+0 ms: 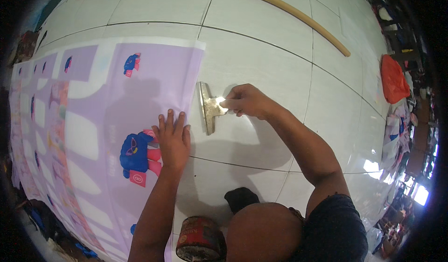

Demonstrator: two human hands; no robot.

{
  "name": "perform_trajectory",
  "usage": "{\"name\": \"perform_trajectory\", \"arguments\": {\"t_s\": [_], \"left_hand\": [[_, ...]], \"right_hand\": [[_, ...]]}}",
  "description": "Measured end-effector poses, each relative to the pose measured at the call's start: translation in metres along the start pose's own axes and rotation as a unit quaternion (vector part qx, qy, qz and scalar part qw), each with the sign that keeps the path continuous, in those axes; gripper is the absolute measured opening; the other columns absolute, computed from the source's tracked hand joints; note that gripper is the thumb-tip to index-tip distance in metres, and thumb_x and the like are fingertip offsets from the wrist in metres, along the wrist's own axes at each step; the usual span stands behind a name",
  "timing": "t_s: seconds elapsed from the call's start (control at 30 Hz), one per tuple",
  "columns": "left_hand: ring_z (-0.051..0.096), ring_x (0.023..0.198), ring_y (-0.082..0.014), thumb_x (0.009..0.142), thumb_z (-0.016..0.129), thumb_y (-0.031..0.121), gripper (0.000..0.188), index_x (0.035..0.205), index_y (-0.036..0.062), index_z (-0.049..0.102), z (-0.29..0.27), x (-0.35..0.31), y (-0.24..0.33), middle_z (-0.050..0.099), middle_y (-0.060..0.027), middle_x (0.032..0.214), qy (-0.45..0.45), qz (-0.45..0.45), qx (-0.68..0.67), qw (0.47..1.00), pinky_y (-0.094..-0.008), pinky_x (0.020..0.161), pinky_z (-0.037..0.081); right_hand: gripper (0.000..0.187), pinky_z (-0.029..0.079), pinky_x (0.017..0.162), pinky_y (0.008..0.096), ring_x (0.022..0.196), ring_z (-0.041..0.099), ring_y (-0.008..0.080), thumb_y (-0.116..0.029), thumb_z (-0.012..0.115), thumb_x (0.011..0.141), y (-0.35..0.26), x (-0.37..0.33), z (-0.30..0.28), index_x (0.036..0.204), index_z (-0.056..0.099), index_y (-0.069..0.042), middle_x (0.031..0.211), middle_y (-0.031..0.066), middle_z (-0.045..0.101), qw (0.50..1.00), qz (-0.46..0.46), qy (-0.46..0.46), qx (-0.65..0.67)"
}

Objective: The person measures a large piece of patterned purple fabric using a wooden rod and cuts a strip from it using shears while working on the floor. The person then applies double-sided adhesive tape and a flat wooden strip to the edge of the fabric.

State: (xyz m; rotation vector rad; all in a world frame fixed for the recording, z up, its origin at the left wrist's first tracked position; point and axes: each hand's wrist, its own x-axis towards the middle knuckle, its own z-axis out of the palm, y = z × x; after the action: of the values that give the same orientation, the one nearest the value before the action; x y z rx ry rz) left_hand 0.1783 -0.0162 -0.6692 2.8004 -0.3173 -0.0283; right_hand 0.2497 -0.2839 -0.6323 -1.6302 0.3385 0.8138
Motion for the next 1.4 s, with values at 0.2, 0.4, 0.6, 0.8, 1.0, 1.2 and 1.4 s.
{"name": "perform_trajectory", "arguments": {"t_s": [0.2,0.4,0.6,0.8,1.0,1.2,1.4], "left_hand": [[0.039,0.133,-0.0485,0.095,0.060,0.024,0.039,0.132,0.0129,0.061,0.001,0.001,0.001,0.047,-0.0172,0.146,-0.003,0.003,-0.010,1.000,-0.0704,0.107,0.026],[0.039,0.134,-0.0486,0.095,0.060,0.024,0.039,0.132,0.0137,0.061,0.001,-0.001,-0.001,0.047,-0.0175,0.145,0.009,0.007,-0.001,1.000,-0.0702,0.107,0.026],[0.039,0.134,-0.0488,0.095,0.060,0.024,0.039,0.133,0.0142,0.060,0.001,0.001,0.002,0.047,-0.0177,0.145,-0.003,0.008,-0.001,1.000,-0.0700,0.107,0.026],[0.039,0.134,-0.0487,0.094,0.061,0.023,0.038,0.132,0.0147,0.061,0.000,0.000,0.001,0.048,-0.0178,0.145,0.004,0.007,-0.002,1.000,-0.0707,0.107,0.026],[0.039,0.134,-0.0484,0.094,0.062,0.022,0.038,0.131,0.0153,0.062,-0.003,-0.001,-0.001,0.048,-0.0180,0.145,0.003,0.008,-0.006,1.000,-0.0705,0.107,0.026],[0.039,0.134,-0.0487,0.093,0.063,0.024,0.041,0.133,0.0125,0.060,-0.010,0.000,0.000,0.045,-0.0208,0.146,0.003,0.022,-0.021,1.000,-0.0692,0.107,0.027],[0.040,0.134,-0.0477,0.091,0.066,0.027,0.048,0.135,0.0099,0.057,-0.066,-0.031,-0.032,0.045,-0.0282,0.143,0.040,-0.018,-0.055,0.998,-0.0594,0.109,0.031]], "right_hand": [[0.029,0.049,0.057,0.0281,0.066,0.059,0.0136,-0.026,0.076,0.084,-0.005,0.014,0.020,0.083,0.066,0.001,0.072,0.0064,0.061,0.999,-0.007,-0.032,-0.023],[0.028,0.048,0.058,0.0254,0.064,0.057,0.0115,-0.026,0.076,0.087,-0.016,0.049,0.018,0.084,0.064,-0.001,0.076,0.0057,0.063,0.999,-0.033,-0.019,0.019],[0.035,0.050,0.057,0.0279,0.065,0.059,0.0141,-0.030,0.075,0.087,-0.021,0.073,0.001,0.087,0.067,0.004,0.073,0.0078,0.063,0.988,-0.066,0.128,0.050],[0.041,0.051,0.062,0.0268,0.070,0.058,0.0131,-0.035,0.075,0.088,-0.023,0.076,0.008,0.094,0.067,0.005,0.080,0.0083,0.064,0.992,-0.070,0.094,0.046],[0.057,0.055,0.064,0.0293,0.071,0.062,0.0167,-0.045,0.076,0.084,-0.033,0.068,0.011,0.099,0.068,0.009,0.079,0.0115,0.065,0.990,-0.060,0.126,-0.012],[0.064,0.053,0.067,0.0279,0.074,0.059,0.0139,-0.051,0.075,0.084,-0.047,0.058,0.010,0.107,0.066,0.009,0.085,0.0113,0.065,0.987,-0.033,0.131,-0.082],[0.049,0.048,0.066,0.0247,0.070,0.056,0.0101,-0.042,0.073,0.088,-0.053,0.024,0.019,0.105,0.067,0.003,0.083,0.0056,0.065,0.914,-0.175,0.316,-0.185]]}}
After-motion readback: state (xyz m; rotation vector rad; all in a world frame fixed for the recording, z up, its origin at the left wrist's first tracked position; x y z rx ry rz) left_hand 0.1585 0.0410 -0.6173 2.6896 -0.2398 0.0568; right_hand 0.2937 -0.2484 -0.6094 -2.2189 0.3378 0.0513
